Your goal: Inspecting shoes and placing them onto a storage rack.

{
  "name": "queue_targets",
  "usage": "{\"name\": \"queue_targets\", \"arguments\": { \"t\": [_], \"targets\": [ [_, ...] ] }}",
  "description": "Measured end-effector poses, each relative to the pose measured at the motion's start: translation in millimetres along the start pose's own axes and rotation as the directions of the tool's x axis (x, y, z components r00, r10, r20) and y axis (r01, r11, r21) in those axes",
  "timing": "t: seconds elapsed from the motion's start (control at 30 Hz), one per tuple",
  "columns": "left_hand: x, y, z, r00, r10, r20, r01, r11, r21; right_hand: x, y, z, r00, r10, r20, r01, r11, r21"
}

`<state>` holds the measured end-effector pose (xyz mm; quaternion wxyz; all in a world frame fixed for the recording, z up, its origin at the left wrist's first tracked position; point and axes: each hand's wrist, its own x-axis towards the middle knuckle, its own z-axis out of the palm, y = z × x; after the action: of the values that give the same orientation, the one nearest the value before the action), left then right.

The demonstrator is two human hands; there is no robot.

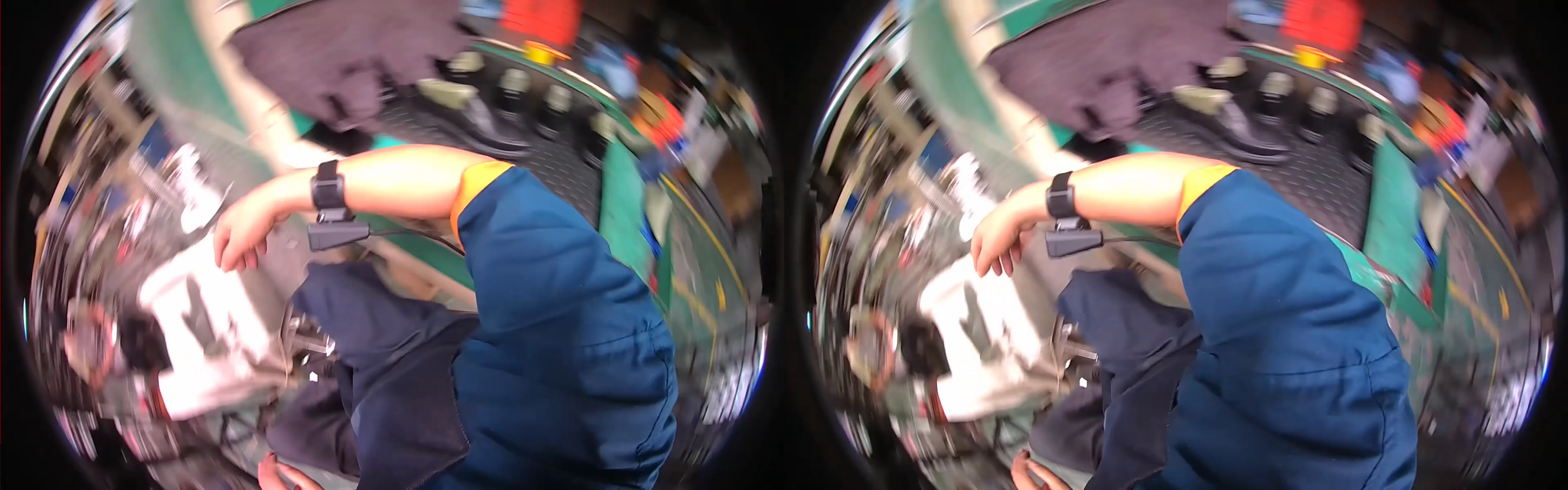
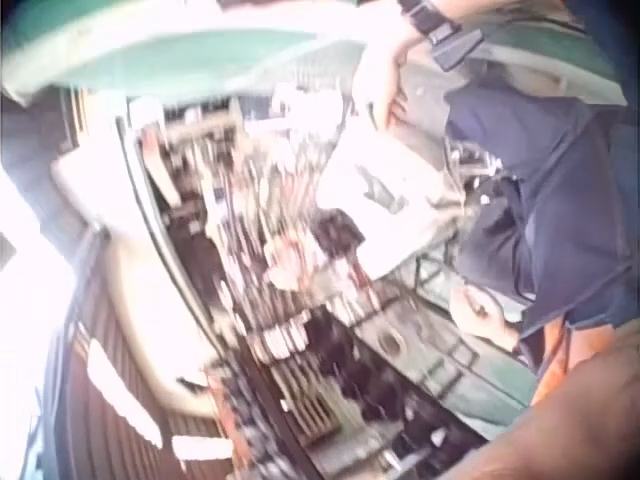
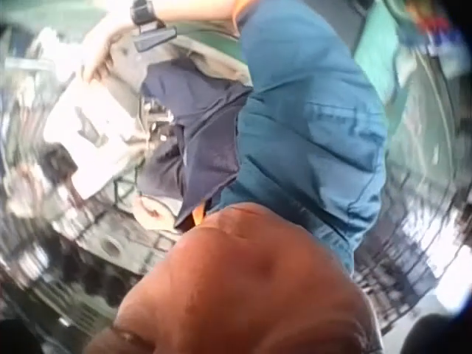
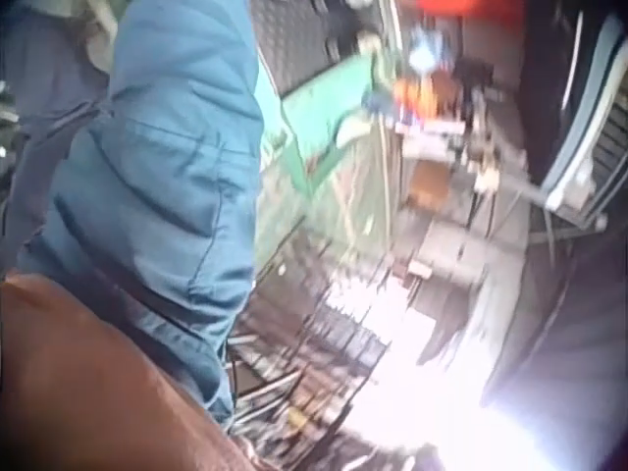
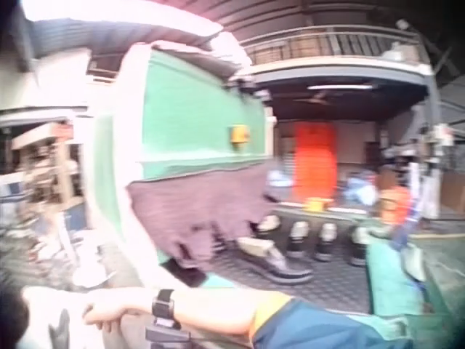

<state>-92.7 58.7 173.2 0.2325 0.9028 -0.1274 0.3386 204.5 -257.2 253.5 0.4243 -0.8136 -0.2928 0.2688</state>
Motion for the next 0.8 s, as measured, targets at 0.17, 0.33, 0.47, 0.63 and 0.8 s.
{"name": "queue_targets", "arguments": {
  "t": [0.17,0.33,0.47,0.63,0.8],
  "targets": [
    [56.4,-35.8,78.2,0.883,0.311,0.351,-0.215,0.933,-0.287,-249.5,58.2,-73.7,0.698,0.287,-0.656,-0.247,0.956,0.155],
    [72.6,-44.1,112.8,0.840,0.375,0.392,-0.243,0.906,-0.346,-490.3,99.6,-40.6,-0.441,0.116,-0.890,-0.488,0.801,0.346],
    [61.5,-45.6,113.3,0.877,0.296,0.378,-0.153,0.918,-0.365,-606.0,139.6,14.3,-0.772,-0.003,-0.636,-0.519,0.581,0.627],
    [50.9,-44.9,114.1,0.886,0.286,0.366,-0.153,0.923,-0.352,-608.8,222.7,55.5,-0.764,0.018,-0.644,-0.504,0.608,0.614],
    [53.3,-31.3,125.6,0.864,0.245,0.439,-0.014,0.885,-0.466,-617.7,225.0,53.0,-0.733,0.018,-0.680,-0.413,0.782,0.467]
  ]
}}
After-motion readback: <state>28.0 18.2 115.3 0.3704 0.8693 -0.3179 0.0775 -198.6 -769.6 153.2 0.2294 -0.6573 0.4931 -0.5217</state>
